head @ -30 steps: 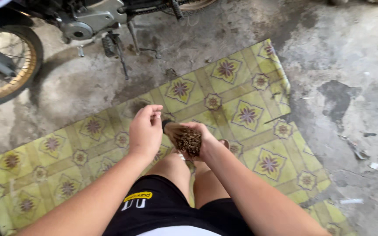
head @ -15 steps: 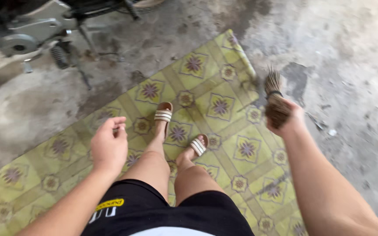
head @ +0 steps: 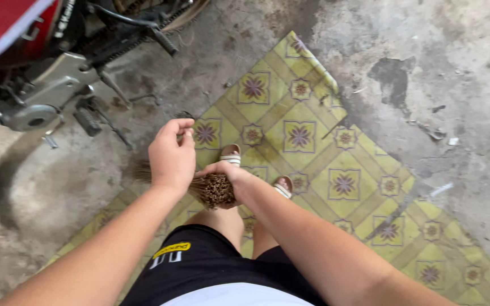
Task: The person sweeps a cluttered concrete floor and a patterned mat using a small hand broom and dustpan. They gather debris into the dustpan, then continue sweeping the mat and surrounding floor area. A cat walks through the scene as the person sweeps around it.
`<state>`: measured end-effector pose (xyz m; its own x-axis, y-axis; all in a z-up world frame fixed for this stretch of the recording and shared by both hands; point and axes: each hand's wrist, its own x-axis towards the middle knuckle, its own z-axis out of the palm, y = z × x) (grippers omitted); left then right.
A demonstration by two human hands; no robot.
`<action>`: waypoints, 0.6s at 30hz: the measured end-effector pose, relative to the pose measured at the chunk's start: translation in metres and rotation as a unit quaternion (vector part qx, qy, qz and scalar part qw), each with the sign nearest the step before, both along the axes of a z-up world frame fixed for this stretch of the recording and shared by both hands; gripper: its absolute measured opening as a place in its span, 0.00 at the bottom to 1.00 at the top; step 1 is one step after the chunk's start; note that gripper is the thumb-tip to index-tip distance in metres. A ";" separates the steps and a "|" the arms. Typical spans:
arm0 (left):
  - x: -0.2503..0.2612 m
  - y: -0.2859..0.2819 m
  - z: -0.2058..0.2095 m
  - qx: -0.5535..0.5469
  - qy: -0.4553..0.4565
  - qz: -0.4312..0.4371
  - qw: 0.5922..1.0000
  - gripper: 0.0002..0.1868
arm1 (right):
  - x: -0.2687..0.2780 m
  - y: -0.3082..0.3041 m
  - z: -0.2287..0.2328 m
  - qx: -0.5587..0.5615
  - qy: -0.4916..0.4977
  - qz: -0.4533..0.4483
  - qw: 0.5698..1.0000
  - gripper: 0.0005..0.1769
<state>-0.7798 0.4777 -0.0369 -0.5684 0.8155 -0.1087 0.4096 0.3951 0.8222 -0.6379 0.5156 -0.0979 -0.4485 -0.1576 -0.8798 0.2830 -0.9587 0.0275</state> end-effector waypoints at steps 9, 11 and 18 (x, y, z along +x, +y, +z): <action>-0.053 -0.001 0.000 -0.093 -0.008 0.001 0.996 0.11 | 0.218 0.136 -0.020 0.115 -0.270 -0.367 0.883 0.19; -0.060 0.008 -0.001 -0.086 -0.004 -0.007 0.996 0.12 | 0.228 0.162 -0.009 0.161 -0.266 -0.378 0.872 0.17; -0.053 0.038 0.000 -0.059 -0.064 -0.035 0.996 0.11 | 0.131 0.117 0.044 0.256 -0.271 -0.291 0.881 0.17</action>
